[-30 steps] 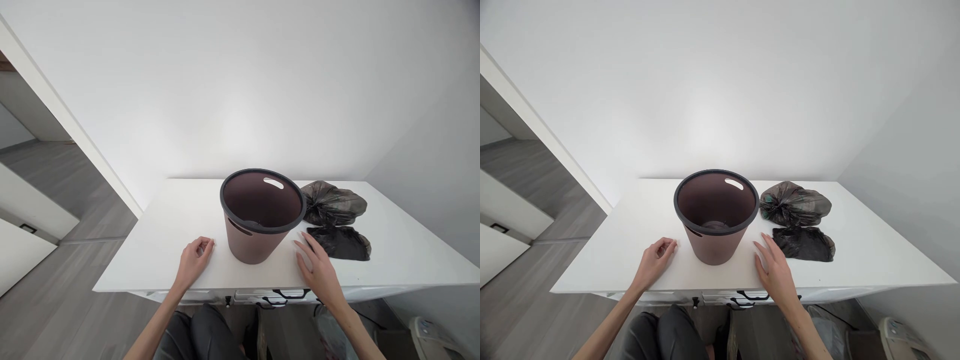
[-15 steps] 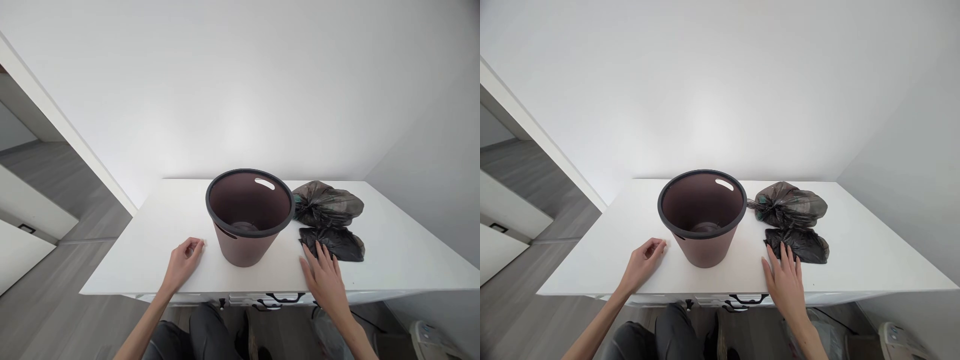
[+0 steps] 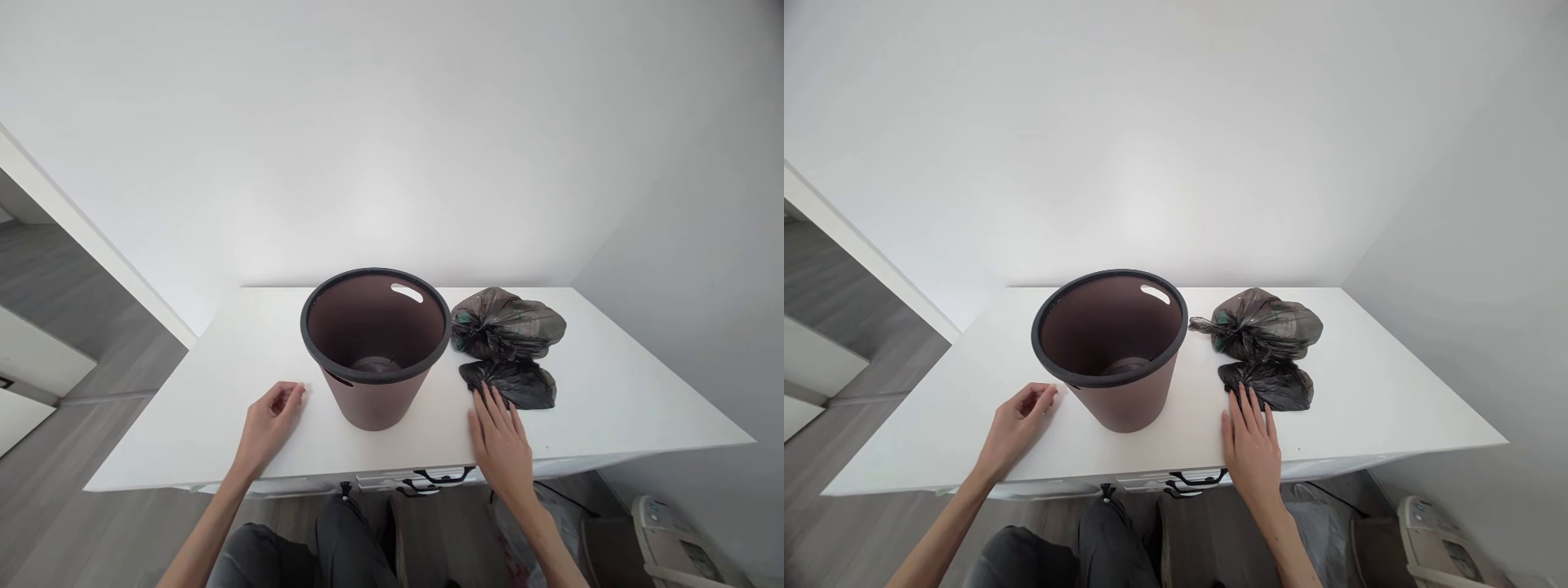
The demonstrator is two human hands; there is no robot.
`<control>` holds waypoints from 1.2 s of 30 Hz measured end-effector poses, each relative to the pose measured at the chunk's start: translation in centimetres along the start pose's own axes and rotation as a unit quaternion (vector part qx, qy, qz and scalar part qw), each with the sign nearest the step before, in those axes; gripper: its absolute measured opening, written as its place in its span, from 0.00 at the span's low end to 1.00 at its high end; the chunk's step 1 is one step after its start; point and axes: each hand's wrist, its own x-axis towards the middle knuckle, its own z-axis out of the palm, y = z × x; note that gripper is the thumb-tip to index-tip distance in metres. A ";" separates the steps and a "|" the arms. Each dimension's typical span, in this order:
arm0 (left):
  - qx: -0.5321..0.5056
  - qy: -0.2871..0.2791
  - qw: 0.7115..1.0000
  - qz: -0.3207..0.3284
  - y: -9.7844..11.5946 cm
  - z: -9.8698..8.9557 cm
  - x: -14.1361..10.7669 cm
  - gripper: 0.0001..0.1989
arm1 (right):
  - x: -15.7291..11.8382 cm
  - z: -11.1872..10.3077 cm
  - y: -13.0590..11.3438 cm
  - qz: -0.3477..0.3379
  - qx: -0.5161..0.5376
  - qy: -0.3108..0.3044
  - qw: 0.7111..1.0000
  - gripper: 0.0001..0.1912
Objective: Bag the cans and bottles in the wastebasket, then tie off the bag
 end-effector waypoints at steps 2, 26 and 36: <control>0.001 0.000 1.000 0.000 0.2 -0.1 -0.2 0.25 | 0.1 -0.2 -0.2 -0.001 0.002 0.004 1.000 0.29; 0.001 0.011 1.000 0.022 -0.2 0.0 -0.2 0.24 | 0.2 -0.1 -0.5 0.014 0.003 0.035 0.999 0.28; -0.005 0.010 0.999 0.032 -0.8 -0.1 -0.7 0.24 | 0.1 0.2 0.1 0.021 0.035 0.020 0.999 0.28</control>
